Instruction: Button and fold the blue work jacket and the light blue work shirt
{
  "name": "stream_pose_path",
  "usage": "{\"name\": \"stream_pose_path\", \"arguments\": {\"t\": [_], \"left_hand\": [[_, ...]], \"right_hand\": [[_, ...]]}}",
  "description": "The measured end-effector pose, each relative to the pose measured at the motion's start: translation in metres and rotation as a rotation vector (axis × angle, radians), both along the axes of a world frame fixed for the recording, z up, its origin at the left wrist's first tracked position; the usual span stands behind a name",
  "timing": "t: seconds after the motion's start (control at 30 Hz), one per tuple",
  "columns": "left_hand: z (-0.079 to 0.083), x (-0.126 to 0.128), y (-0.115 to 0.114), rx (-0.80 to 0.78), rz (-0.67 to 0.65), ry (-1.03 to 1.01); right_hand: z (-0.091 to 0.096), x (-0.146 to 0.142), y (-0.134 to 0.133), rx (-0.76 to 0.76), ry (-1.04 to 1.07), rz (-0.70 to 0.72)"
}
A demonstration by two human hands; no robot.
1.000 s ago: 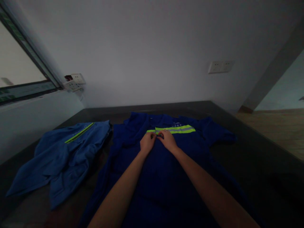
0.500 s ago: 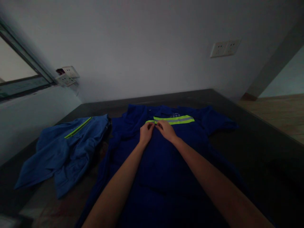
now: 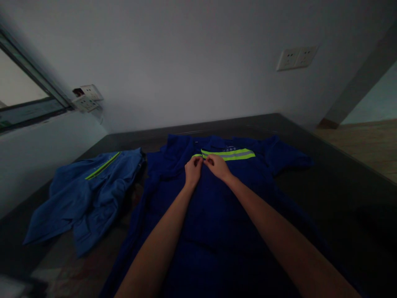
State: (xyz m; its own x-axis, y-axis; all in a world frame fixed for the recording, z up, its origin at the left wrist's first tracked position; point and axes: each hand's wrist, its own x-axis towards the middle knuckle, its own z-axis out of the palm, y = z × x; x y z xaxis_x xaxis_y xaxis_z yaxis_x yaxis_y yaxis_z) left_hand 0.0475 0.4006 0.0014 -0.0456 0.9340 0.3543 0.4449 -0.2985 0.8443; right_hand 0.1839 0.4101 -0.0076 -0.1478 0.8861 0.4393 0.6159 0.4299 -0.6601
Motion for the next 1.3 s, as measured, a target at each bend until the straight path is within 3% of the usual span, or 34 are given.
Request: {"name": "stream_pose_path", "arguments": {"t": [0.37, 0.67, 1.3], "left_hand": [[0.0031, -0.0067, 0.0035, -0.035, -0.087, 0.031], [-0.0056, -0.0067, 0.0034, 0.055, -0.07, 0.463], [-0.0053, -0.0074, 0.0067, 0.037, -0.11, 0.295]], "right_hand": [[-0.0058, 0.0023, 0.0018, -0.04, 0.149, 0.019], [-0.0066, 0.0016, 0.002, -0.017, 0.158, 0.003], [0.001, 0.0021, -0.0063, 0.016, -0.075, -0.082]]}}
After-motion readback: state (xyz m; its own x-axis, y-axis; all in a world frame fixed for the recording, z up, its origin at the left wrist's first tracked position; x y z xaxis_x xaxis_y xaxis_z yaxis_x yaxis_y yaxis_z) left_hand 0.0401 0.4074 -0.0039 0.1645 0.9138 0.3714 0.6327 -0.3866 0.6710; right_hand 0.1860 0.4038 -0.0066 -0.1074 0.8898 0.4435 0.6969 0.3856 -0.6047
